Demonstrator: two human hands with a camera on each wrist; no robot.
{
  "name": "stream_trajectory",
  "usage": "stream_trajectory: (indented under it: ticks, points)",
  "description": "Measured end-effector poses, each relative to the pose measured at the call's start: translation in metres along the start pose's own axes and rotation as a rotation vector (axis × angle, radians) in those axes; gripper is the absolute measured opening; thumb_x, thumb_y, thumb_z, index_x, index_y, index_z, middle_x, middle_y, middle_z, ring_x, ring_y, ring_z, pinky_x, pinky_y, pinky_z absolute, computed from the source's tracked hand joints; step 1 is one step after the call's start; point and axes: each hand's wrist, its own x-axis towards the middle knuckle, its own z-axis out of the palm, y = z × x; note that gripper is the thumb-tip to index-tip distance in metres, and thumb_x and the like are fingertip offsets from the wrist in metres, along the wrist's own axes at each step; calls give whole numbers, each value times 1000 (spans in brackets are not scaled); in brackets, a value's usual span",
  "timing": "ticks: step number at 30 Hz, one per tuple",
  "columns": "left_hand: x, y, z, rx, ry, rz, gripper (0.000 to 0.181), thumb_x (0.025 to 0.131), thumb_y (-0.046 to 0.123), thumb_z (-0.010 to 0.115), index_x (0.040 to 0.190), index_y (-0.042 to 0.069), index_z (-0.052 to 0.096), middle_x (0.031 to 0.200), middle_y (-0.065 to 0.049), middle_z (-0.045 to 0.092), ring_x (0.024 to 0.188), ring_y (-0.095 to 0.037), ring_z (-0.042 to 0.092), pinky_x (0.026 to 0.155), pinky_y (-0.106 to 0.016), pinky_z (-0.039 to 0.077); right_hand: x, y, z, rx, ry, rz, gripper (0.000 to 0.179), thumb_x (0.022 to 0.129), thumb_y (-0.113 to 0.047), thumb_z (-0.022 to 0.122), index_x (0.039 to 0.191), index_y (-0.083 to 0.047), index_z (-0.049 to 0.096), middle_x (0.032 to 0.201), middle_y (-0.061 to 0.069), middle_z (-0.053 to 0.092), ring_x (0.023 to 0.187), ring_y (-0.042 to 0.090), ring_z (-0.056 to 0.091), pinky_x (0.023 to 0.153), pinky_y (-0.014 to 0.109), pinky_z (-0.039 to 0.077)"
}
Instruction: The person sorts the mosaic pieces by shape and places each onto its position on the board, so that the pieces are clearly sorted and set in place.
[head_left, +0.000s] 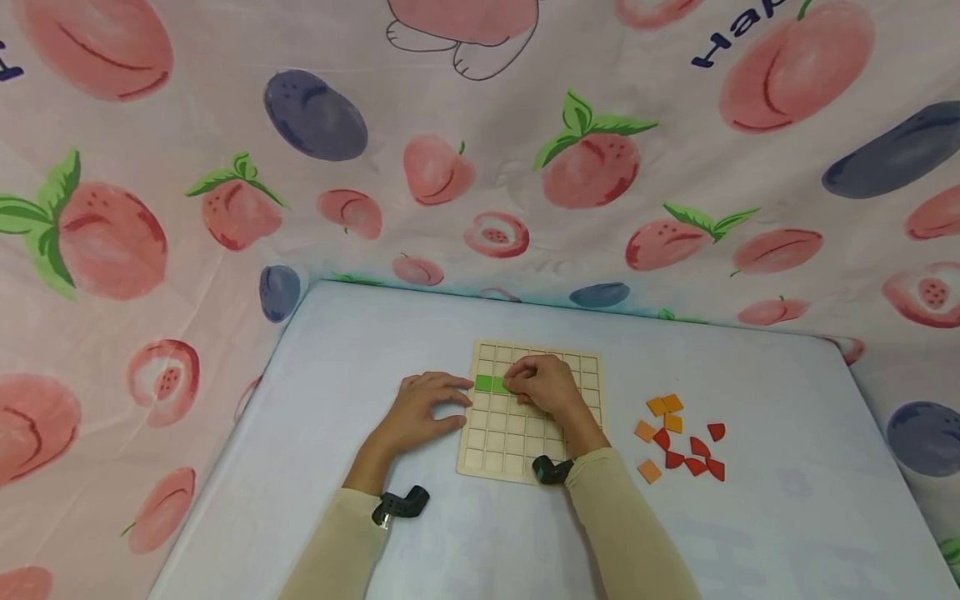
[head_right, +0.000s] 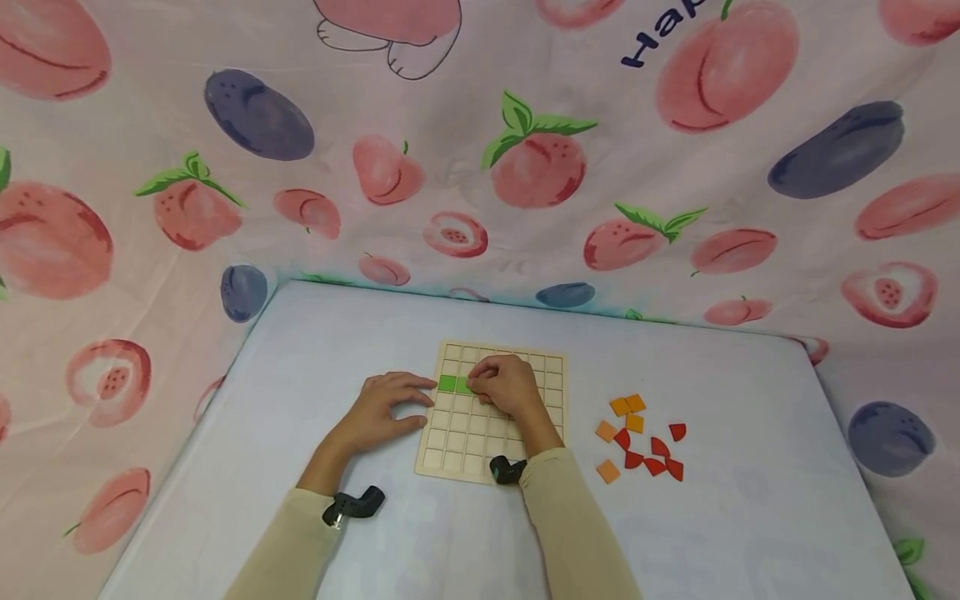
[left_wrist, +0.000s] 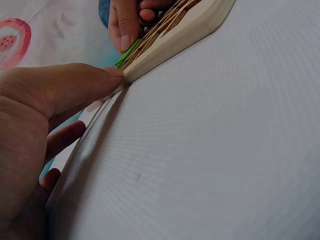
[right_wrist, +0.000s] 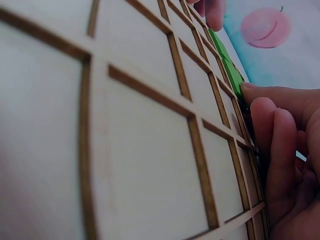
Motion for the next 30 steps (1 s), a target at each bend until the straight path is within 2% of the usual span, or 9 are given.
stream_trajectory:
  ticks: [9, 15, 19, 23, 26, 30]
  points:
    - [-1, 0, 0, 9, -13, -5, 20, 87, 33, 80, 107, 32, 76, 138, 16, 64, 135, -11, 52, 108, -49, 31, 0, 1, 1, 8, -1, 11, 9, 88, -15, 81, 95, -11, 77, 80, 4, 73, 62, 16, 69, 62, 29, 56]
    - [-2, 1, 0, 5, -8, -6, 20, 87, 32, 80, 107, 31, 76, 137, 15, 65, 134, -13, 53, 108, -51, 32, -8, 3, -10, 130, -76, 9, 20, 93, -14, 75, 110, -5, 74, 90, 10, 73, 68, 18, 64, 68, 31, 56]
    - [-2, 0, 0, 4, -7, -10, 20, 87, 33, 80, 107, 31, 76, 138, 15, 65, 135, -13, 53, 108, -50, 32, -18, 5, -29, 146, -70, -38, 25, 96, -15, 71, 117, -2, 72, 92, 17, 72, 72, 22, 62, 69, 32, 54]
    - [-2, 0, 1, 5, -7, -5, 20, 87, 33, 80, 107, 30, 76, 138, 14, 65, 135, -13, 53, 109, -50, 31, -33, 5, -56, 85, -14, -60, 27, 97, -17, 70, 118, 0, 71, 100, 23, 73, 81, 31, 68, 74, 35, 58]
    - [-1, 0, 1, 8, -4, 3, 21, 87, 32, 81, 107, 30, 76, 138, 14, 65, 135, -13, 53, 109, -50, 31, -43, 10, -79, 9, 44, -67, 28, 96, -19, 71, 118, -1, 71, 104, 20, 74, 87, 33, 71, 77, 37, 59]
    - [-1, 0, 1, 17, 7, 13, 21, 87, 31, 81, 107, 30, 76, 137, 13, 65, 134, -14, 53, 106, -50, 33, -51, 27, -109, -125, 130, -89, 26, 95, -23, 73, 115, -6, 73, 101, 12, 75, 85, 25, 70, 72, 34, 56]
